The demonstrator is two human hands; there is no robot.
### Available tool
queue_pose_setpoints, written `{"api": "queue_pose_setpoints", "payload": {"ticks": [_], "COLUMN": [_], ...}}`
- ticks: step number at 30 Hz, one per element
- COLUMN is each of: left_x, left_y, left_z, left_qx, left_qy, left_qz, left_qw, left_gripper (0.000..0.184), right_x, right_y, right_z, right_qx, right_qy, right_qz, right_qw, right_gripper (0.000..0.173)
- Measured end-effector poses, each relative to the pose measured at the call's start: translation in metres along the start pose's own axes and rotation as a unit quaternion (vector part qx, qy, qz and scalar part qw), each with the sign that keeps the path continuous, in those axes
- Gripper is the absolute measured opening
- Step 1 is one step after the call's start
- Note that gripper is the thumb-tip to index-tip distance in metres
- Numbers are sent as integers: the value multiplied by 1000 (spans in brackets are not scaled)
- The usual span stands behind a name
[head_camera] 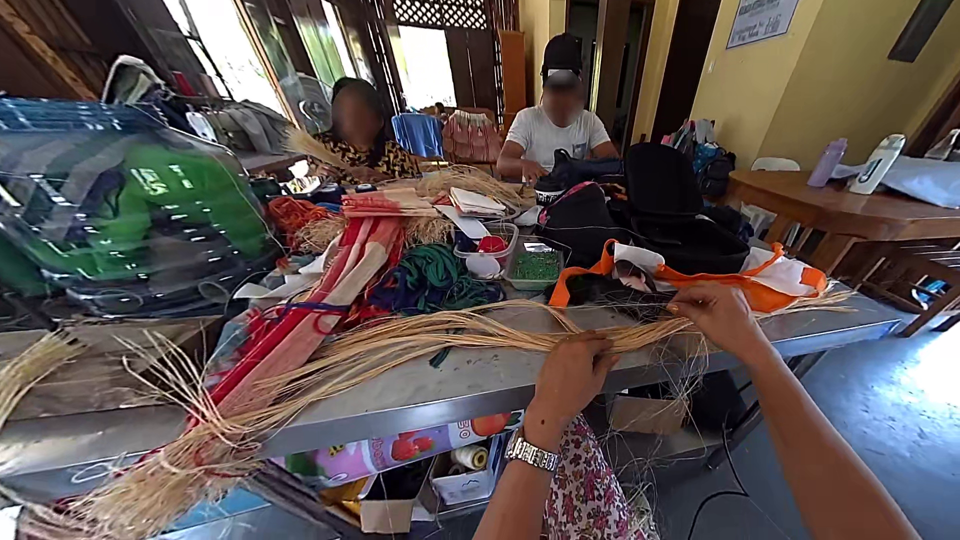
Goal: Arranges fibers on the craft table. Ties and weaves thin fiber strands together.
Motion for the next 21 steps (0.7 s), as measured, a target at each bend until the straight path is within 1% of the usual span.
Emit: {"api": "queue_pose_setpoints", "payload": {"ticks": [6,10,13,17,21], "left_x": [-1,0,1,3,3], "left_y": [-3,-4,-3,-1,-2], "left_z": [-2,-1,-2,-3,-1], "left_qx": [6,-2,-3,-28,-21], "left_qy": [-7,-5,-8,2,-4], "left_qz": [17,19,23,21,25], "left_qw": [1000,1000,1000,999,999], "left_gripper": [34,33,32,31,32], "right_x": [-19,-29,-34,-41,-40], "right_y": [-20,-29,-38,-51,-65], "right_z": [-5,-10,-12,-17,-26], "right_qx": [-51,-116,-170,-192,-178], "right_qy": [44,80,106,105,106], "right_qz": [-151,-285,-348,-404,-385], "right_qw": [986,948,916,888,899], "right_gripper": [9,10,12,15,14]}}
Point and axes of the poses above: each hand's wrist, its own z-axis away from the middle knuckle, its own y-axis out of the palm, x = y × z, the point moved 2 cm from there along -z, towards the middle knuckle, and after that the axes turned 15 degrees about x, right-handed, at the moved point
